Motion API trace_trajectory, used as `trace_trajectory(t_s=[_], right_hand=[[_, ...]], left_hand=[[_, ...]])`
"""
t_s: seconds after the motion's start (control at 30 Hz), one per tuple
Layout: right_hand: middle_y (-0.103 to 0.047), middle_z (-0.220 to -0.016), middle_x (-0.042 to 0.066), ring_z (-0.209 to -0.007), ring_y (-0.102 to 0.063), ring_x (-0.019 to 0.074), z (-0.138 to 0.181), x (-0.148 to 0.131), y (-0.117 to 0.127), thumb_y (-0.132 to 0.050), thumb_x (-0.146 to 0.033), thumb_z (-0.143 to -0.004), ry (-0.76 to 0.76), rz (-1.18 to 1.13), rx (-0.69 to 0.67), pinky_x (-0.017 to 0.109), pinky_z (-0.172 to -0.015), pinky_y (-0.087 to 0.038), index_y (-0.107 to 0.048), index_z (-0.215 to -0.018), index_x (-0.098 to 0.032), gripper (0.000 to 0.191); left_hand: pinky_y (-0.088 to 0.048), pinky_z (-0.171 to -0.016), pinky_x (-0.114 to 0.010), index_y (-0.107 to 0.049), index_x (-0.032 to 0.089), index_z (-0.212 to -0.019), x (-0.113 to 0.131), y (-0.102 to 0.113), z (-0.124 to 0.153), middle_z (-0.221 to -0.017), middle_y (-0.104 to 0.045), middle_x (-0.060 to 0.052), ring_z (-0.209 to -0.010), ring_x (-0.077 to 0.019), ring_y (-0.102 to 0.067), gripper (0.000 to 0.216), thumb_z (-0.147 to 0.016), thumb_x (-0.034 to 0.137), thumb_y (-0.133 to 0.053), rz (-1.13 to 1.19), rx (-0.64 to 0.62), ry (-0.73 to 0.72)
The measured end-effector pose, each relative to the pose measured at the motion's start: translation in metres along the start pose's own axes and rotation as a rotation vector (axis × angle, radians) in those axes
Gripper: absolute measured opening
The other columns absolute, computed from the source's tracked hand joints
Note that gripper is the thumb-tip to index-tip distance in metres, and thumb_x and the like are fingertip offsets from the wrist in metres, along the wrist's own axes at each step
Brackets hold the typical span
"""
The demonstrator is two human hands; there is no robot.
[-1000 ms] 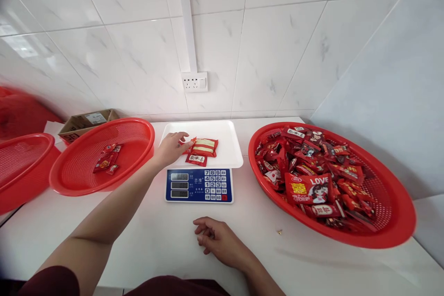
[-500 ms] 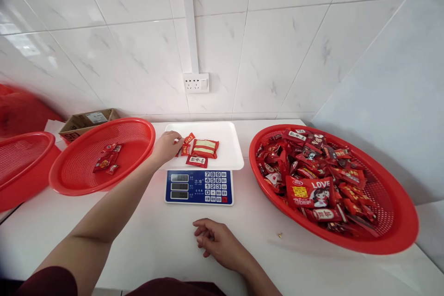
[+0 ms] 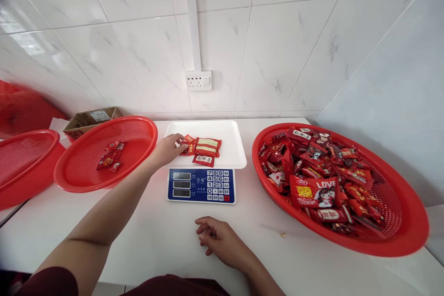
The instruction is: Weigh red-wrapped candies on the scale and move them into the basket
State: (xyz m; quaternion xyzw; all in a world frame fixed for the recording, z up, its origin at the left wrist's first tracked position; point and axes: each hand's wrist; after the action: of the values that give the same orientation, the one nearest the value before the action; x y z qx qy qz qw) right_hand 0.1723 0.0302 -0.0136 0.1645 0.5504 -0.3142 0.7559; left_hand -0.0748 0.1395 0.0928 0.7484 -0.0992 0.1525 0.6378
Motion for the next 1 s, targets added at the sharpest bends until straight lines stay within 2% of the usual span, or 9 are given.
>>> trace_trajectory(t_s=[0.07,0.13,0.23,0.3,0.37,0.47,0.63,0.77,1.0], right_hand=[[-0.056,-0.097,0.006,-0.078,-0.057,0.0143,0.0,-0.001,-0.001,-0.061,-0.04,-0.075,-0.004,0.0,0.004,0.028,-0.06,-0.052,-0.058,-0.112,-0.021,0.042],[-0.056,-0.097,0.005,-0.078,-0.056,0.0141,0.0,-0.002,-0.001,-0.062,-0.04,-0.074,-0.006,-0.001,0.009,0.028,-0.06,-0.052,-0.058,-0.111,-0.021,0.042],[-0.056,-0.097,0.006,-0.077,-0.056,0.0138,0.0,-0.002,-0.001,-0.061,-0.039,-0.075,0.003,-0.005,0.011,0.027,-0.059,-0.051,-0.058,-0.111,-0.02,0.041],[-0.056,-0.097,0.006,-0.077,-0.056,0.0139,0.0,-0.002,-0.001,-0.061,-0.039,-0.075,0.004,-0.008,0.012,0.028,-0.059,-0.051,-0.058,-0.111,-0.021,0.04],[-0.056,-0.097,0.005,-0.077,-0.057,0.0142,0.0,-0.001,-0.001,-0.062,-0.04,-0.074,0.004,-0.011,0.014,0.028,-0.06,-0.051,-0.058,-0.11,-0.021,0.04],[-0.057,-0.097,0.005,-0.077,-0.057,0.0145,0.0,-0.001,0.0,-0.062,-0.041,-0.074,0.005,-0.014,0.013,0.028,-0.059,-0.051,-0.058,-0.11,-0.022,0.041],[-0.057,-0.097,0.005,-0.077,-0.056,0.0139,0.0,-0.001,-0.001,-0.062,-0.043,-0.074,0.007,-0.01,0.013,0.027,-0.059,-0.051,-0.058,-0.11,-0.022,0.042],[-0.057,-0.096,0.005,-0.078,-0.057,0.0142,0.0,-0.001,0.0,-0.062,-0.044,-0.074,0.007,-0.014,0.011,0.028,-0.059,-0.051,-0.058,-0.11,-0.021,0.042],[-0.057,-0.097,0.006,-0.078,-0.056,0.0148,-0.001,0.0,0.0,-0.06,-0.04,-0.076,0.016,-0.011,0.003,0.029,-0.059,-0.051,-0.057,-0.111,-0.021,0.04]], left_hand=[[-0.047,-0.079,-0.034,-0.054,0.022,-0.111,0.007,-0.003,0.0,-0.112,-0.059,-0.008,-0.099,-0.0241,-0.058,0.037,-0.085,0.047,-0.047,-0.004,0.022,-0.036],[-0.038,-0.095,-0.042,-0.046,0.023,-0.124,0.014,-0.006,-0.001,-0.13,-0.048,-0.011,-0.122,-0.0296,-0.041,0.051,-0.083,0.053,-0.048,-0.015,0.008,-0.13],[-0.018,-0.105,-0.055,-0.033,0.028,-0.136,0.024,-0.012,-0.004,-0.148,-0.024,-0.01,-0.137,-0.034,-0.011,0.068,-0.079,0.062,-0.046,-0.029,-0.157,-0.283],[-0.011,-0.105,-0.06,-0.032,0.031,-0.136,0.028,-0.015,-0.008,-0.15,-0.021,-0.009,-0.137,-0.0354,-0.005,0.069,-0.078,0.067,-0.043,-0.04,-0.254,-0.313],[-0.01,-0.105,-0.06,-0.035,0.032,-0.135,0.031,-0.018,-0.013,-0.148,-0.025,-0.008,-0.137,-0.0359,-0.006,0.069,-0.076,0.069,-0.042,-0.055,-0.281,-0.313],[-0.013,-0.105,-0.058,-0.039,0.031,-0.132,0.032,-0.021,-0.021,-0.143,-0.034,-0.009,-0.136,-0.0351,-0.013,0.067,-0.077,0.068,-0.041,-0.08,-0.242,-0.297],[-0.026,-0.102,-0.05,-0.042,0.026,-0.129,0.032,-0.023,-0.027,-0.134,-0.045,-0.01,-0.129,-0.0301,-0.031,0.051,-0.086,0.053,-0.039,-0.105,-0.128,-0.266],[-0.032,-0.1,-0.042,-0.035,0.02,-0.133,0.025,-0.018,-0.025,-0.133,-0.046,-0.011,-0.126,-0.0271,-0.036,0.056,-0.086,0.051,-0.04,-0.087,-0.111,-0.269],[-0.036,-0.097,-0.038,-0.045,0.021,-0.127,0.003,-0.01,-0.017,-0.13,-0.047,-0.009,-0.12,-0.0274,-0.04,0.05,-0.082,0.041,-0.054,-0.081,-0.129,-0.306]])
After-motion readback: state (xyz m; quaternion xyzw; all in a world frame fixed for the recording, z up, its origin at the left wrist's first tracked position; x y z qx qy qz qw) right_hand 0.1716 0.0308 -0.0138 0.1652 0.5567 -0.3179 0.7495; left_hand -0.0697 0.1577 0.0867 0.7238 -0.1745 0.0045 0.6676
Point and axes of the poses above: each hand's wrist, its own z-axis away from the middle knuckle, its own y-axis out of the back of the hand, x = y × z
